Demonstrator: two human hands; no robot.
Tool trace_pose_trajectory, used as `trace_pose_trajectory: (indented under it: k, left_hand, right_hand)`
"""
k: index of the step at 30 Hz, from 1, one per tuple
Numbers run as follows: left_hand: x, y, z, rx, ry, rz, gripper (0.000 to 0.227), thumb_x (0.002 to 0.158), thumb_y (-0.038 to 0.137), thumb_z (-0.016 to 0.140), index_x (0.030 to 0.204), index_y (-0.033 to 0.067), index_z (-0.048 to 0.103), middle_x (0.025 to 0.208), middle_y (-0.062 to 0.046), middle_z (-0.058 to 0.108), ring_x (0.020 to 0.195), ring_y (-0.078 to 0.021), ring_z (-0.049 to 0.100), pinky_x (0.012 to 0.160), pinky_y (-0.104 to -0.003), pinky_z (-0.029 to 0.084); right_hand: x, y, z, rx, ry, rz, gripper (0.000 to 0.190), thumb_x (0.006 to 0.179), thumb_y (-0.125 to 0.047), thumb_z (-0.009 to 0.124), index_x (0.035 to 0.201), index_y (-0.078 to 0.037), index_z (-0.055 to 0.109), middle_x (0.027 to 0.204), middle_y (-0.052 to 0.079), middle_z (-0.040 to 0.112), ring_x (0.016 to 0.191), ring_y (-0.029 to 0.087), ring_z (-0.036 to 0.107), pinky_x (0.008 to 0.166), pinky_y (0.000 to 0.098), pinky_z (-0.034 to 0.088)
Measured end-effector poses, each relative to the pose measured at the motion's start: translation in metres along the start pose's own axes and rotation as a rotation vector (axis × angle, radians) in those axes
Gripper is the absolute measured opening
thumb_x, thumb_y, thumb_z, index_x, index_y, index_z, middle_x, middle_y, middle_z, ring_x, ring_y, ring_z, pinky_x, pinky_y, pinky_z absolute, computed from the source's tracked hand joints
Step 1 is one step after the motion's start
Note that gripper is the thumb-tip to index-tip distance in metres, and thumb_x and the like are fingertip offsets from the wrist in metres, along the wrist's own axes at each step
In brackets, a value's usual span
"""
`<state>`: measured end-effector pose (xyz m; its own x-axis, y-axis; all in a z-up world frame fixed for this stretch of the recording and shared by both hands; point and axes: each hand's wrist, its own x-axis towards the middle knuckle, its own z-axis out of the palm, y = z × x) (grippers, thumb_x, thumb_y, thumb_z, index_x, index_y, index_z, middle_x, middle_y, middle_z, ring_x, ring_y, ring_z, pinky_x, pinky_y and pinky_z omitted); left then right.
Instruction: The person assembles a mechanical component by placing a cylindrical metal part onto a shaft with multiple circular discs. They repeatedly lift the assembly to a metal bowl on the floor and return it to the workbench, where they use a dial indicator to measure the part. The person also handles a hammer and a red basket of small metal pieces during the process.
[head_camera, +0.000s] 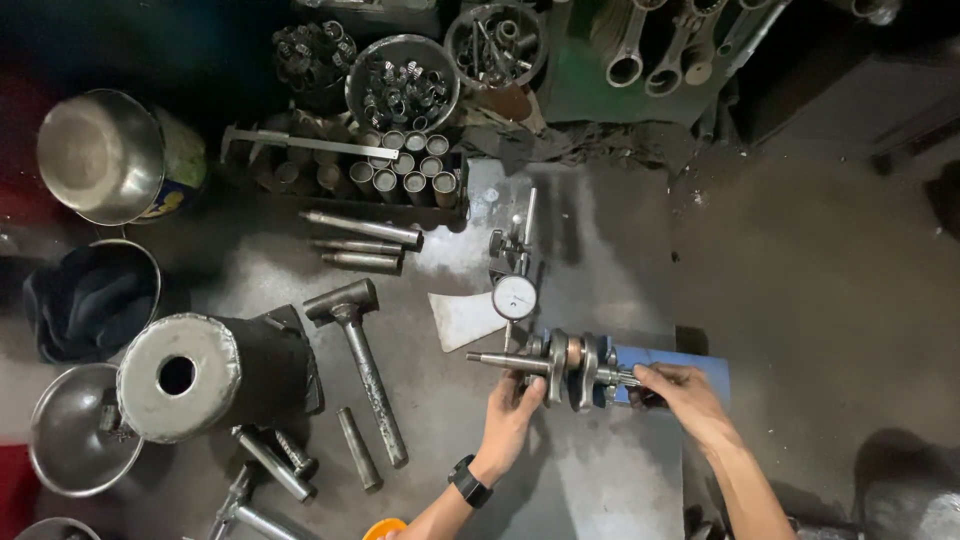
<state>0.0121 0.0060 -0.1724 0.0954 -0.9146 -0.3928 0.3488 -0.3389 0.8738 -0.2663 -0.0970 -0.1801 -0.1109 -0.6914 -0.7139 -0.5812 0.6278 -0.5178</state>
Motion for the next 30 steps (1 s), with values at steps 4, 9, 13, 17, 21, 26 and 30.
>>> trace_pose_trajectory:
  k: [4,9,13,17,21,26,30]
  left_hand:
    - [0.0,0.004,0.001,-0.015,-0.003,0.007,0.064,0.094,0.041,0.067,0.142,0.0017,0.051,0.138,-0.011,0.06,0.128,-0.0202,0.054,0.109,-0.037,0.042]
    - [0.002,-0.003,-0.001,-0.085,-0.034,0.037,0.066,0.094,0.042,0.068,0.142,-0.0004,0.05,0.139,-0.013,0.059,0.13,-0.0226,0.054,0.111,-0.039,0.042]
    - [0.004,-0.013,-0.005,-0.035,-0.017,-0.013,0.066,0.094,0.043,0.068,0.139,-0.0025,0.052,0.137,-0.014,0.061,0.129,-0.0224,0.056,0.111,-0.039,0.043]
    - [0.001,-0.001,-0.001,-0.052,-0.027,-0.008,0.067,0.094,0.045,0.069,0.137,-0.0043,0.055,0.135,-0.016,0.062,0.123,-0.0226,0.056,0.108,-0.038,0.043]
    - [0.0,0.002,-0.001,-0.037,-0.019,-0.008,0.067,0.092,0.046,0.068,0.139,-0.0004,0.053,0.136,-0.013,0.06,0.124,-0.0208,0.055,0.107,-0.037,0.043]
    - [0.001,-0.004,-0.003,-0.033,-0.031,-0.019,0.069,0.093,0.047,0.068,0.138,-0.0031,0.054,0.136,-0.016,0.062,0.127,-0.0234,0.056,0.109,-0.038,0.043]
    - [-0.001,0.005,-0.001,-0.004,-0.018,-0.004,0.073,0.092,0.05,0.067,0.141,-0.001,0.05,0.139,-0.015,0.059,0.13,-0.0239,0.054,0.11,-0.039,0.041]
  right_hand:
    - [-0.004,-0.001,-0.003,0.035,-0.066,-0.141,0.046,0.08,-0.041,0.08,0.105,-0.002,0.084,0.096,0.015,0.081,0.1,0.027,0.071,0.1,0.0463,0.046]
    - [-0.016,-0.014,-0.006,0.111,-0.106,-0.182,0.037,0.072,-0.028,0.084,0.104,-0.008,0.082,0.095,0.008,0.081,0.095,0.022,0.071,0.092,0.0424,0.051]
    - [-0.013,-0.01,-0.006,0.158,-0.132,-0.2,0.043,0.07,-0.029,0.085,0.108,-0.011,0.08,0.095,0.008,0.079,0.094,0.023,0.072,0.093,0.039,0.053]
    - [0.003,0.009,-0.003,0.141,-0.101,-0.138,0.047,0.083,-0.047,0.073,0.109,-0.009,0.082,0.097,0.013,0.078,0.092,0.025,0.067,0.09,0.0439,0.049]
    - [0.008,0.013,0.001,0.04,0.019,-0.082,0.058,0.087,-0.054,0.07,0.102,0.001,0.082,0.098,0.014,0.08,0.107,0.02,0.067,0.106,0.0417,0.041]
    - [0.012,0.017,0.003,0.283,-0.169,-0.09,0.059,0.091,-0.053,0.07,0.095,0.005,0.081,0.078,0.018,0.078,0.078,0.033,0.071,0.09,0.06,0.054]
    - [-0.006,-0.008,0.0,-0.003,-0.038,-0.012,0.044,0.089,-0.044,0.073,0.101,-0.003,0.084,0.084,0.011,0.083,0.094,0.016,0.071,0.104,0.042,0.035]
